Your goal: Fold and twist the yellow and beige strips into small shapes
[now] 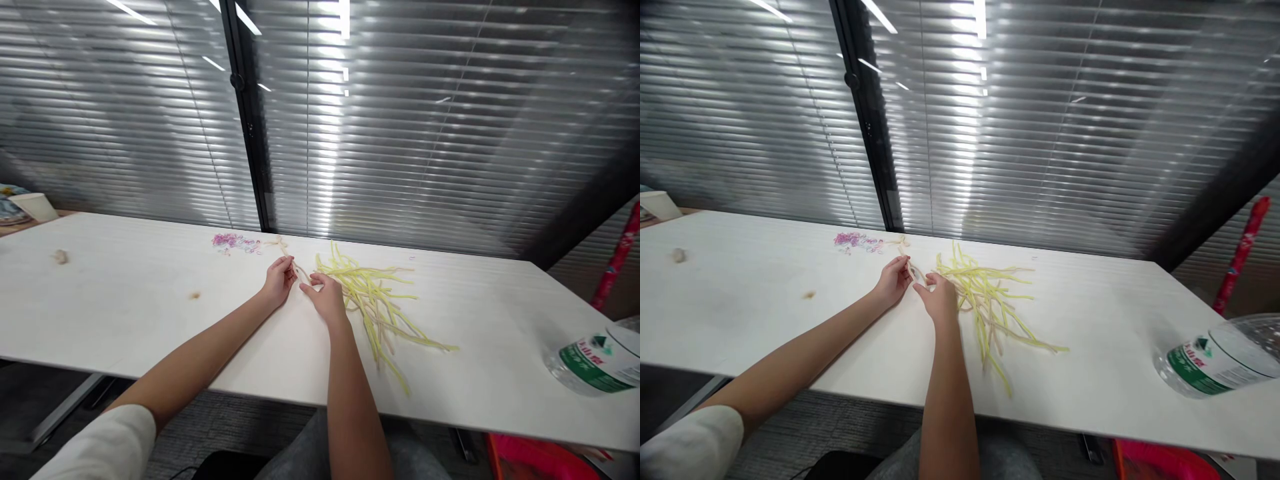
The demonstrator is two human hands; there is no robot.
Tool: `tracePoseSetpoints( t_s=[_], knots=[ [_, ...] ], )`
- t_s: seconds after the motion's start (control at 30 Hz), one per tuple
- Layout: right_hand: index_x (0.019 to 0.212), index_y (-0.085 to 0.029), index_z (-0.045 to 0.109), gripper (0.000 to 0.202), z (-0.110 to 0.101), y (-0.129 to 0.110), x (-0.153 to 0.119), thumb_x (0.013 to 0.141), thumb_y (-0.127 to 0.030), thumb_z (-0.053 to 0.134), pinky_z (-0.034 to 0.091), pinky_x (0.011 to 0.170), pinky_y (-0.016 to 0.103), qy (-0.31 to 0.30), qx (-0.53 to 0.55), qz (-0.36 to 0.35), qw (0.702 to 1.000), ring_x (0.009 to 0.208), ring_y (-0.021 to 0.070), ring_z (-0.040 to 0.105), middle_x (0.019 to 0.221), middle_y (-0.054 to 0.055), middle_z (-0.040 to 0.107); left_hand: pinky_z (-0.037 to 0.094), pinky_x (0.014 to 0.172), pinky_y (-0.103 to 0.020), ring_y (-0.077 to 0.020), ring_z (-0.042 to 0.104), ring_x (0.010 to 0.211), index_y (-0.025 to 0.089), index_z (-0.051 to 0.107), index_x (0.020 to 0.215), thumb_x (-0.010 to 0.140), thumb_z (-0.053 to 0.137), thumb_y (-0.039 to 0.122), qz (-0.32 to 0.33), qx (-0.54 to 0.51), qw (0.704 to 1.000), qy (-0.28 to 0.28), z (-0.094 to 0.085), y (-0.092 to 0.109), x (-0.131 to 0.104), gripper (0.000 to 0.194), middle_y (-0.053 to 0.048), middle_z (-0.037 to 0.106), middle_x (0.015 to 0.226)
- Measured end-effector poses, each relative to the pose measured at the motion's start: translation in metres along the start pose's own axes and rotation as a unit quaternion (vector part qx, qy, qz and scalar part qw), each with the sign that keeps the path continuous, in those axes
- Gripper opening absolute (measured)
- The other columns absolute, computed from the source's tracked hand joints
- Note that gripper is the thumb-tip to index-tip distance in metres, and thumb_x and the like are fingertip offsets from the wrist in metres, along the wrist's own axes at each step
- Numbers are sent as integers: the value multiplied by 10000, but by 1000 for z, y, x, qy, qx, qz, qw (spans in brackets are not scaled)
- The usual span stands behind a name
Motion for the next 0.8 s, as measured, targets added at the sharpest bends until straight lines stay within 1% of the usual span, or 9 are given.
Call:
tracePoseSetpoints(
  t_s=[0.07, 0.2, 0.8],
  knots=[
    [1044, -209, 697, 415, 1, 0, 0, 682, -411, 721, 455, 706, 279, -4, -13, -13, 1000, 768, 174, 618, 936, 36, 717, 409, 526, -191, -64, 496, 513, 155, 565, 740, 650, 761, 289, -1, 0, 1000, -2, 0, 0, 0, 253, 55, 500, 563],
    [988, -220, 713, 343, 2, -1, 0, 694, -398, 712, 439, 687, 267, -10, -30, -36, 999, 755, 167, 606, 882, 20, 710, 403, 517, -198, -71, 496, 504, 159, 573, 754, 658, 752, 293, 0, 3, 1000, -1, 0, -1, 1, 244, 52, 506, 554],
    [867, -229, 707, 200, 1, -2, -2, 719, -361, 683, 398, 623, 243, -16, -16, -35, 999, 683, 142, 578, 802, -8, 704, 403, 529, -203, -68, 485, 511, 161, 598, 766, 644, 756, 310, 10, 12, 1000, 2, 1, -1, -1, 249, 54, 504, 567]
  ],
)
Point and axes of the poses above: each hand's wrist, its own x-axis towards the middle knuckle, its own z-axis out of the palm, y = z × x, the point moved 4 cm from there along x, towards the middle knuckle
